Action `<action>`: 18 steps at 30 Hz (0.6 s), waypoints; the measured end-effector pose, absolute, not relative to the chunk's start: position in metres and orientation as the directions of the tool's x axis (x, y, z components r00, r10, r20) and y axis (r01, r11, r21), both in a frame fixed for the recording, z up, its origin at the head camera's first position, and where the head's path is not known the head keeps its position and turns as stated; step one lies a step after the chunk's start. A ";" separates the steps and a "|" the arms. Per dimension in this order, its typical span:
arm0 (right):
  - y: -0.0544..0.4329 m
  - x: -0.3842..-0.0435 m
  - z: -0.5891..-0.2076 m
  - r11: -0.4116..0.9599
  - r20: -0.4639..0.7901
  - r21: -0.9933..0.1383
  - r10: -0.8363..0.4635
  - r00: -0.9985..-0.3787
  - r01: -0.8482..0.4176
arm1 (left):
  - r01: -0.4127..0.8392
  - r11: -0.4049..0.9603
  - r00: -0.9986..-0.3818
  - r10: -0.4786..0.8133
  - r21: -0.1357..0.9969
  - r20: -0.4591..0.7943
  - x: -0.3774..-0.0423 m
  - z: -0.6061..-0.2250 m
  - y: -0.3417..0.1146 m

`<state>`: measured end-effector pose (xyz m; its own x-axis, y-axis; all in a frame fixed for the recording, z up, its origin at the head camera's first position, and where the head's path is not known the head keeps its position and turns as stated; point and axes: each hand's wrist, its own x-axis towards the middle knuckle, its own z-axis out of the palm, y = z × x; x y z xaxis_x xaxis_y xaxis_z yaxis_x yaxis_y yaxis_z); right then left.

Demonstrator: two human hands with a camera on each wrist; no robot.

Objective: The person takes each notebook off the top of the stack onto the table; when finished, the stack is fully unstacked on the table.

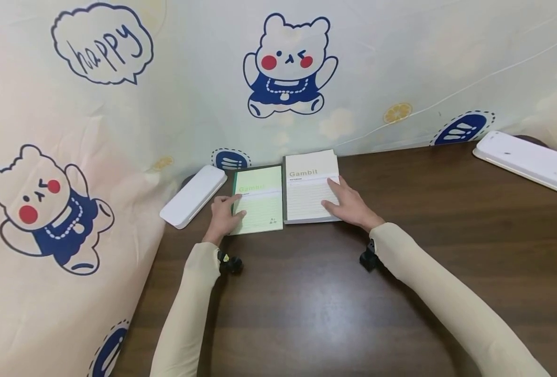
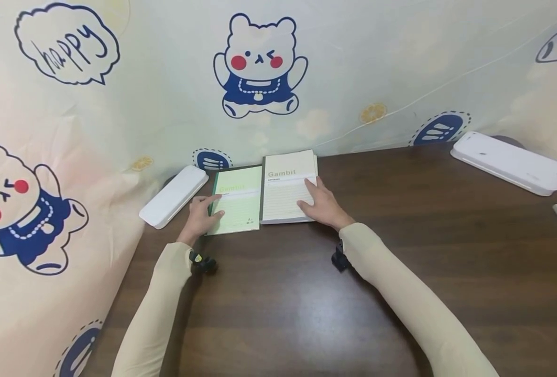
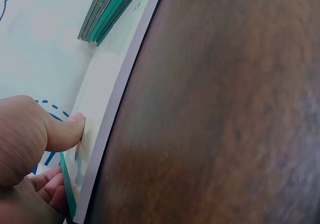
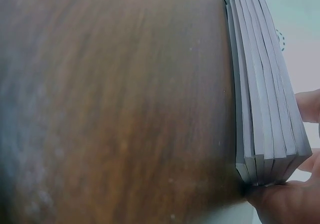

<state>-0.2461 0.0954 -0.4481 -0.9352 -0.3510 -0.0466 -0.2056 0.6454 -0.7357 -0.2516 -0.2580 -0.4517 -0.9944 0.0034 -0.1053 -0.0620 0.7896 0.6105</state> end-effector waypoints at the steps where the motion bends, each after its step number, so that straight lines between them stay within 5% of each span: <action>1: 0.095 -0.246 -0.448 0.648 -0.045 -0.733 -0.351 -0.935 -0.208 | -0.066 0.787 -0.994 0.001 0.613 -0.108 -0.252 -0.452 -0.258; 6: 0.095 -0.246 -0.447 0.651 -0.036 -0.729 -0.348 -0.937 -0.214 | -0.063 0.784 -0.996 -0.008 0.618 -0.092 -0.253 -0.454 -0.259; 14: 0.095 -0.245 -0.447 0.652 -0.056 -0.733 -0.337 -0.940 -0.191 | 0.122 0.681 -0.981 -0.028 0.722 0.193 -0.252 -0.444 -0.230; 18: 0.094 -0.245 -0.445 0.657 -0.064 -0.732 -0.333 -0.941 -0.183 | 0.157 0.570 -0.987 0.060 0.807 0.149 -0.251 -0.428 -0.195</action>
<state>-0.2449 0.0940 -0.4452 -0.9408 -0.3329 -0.0637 -0.1829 0.6567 -0.7316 -0.2514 -0.1948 -0.4283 -0.9869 0.0599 0.1495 0.1567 0.5701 0.8065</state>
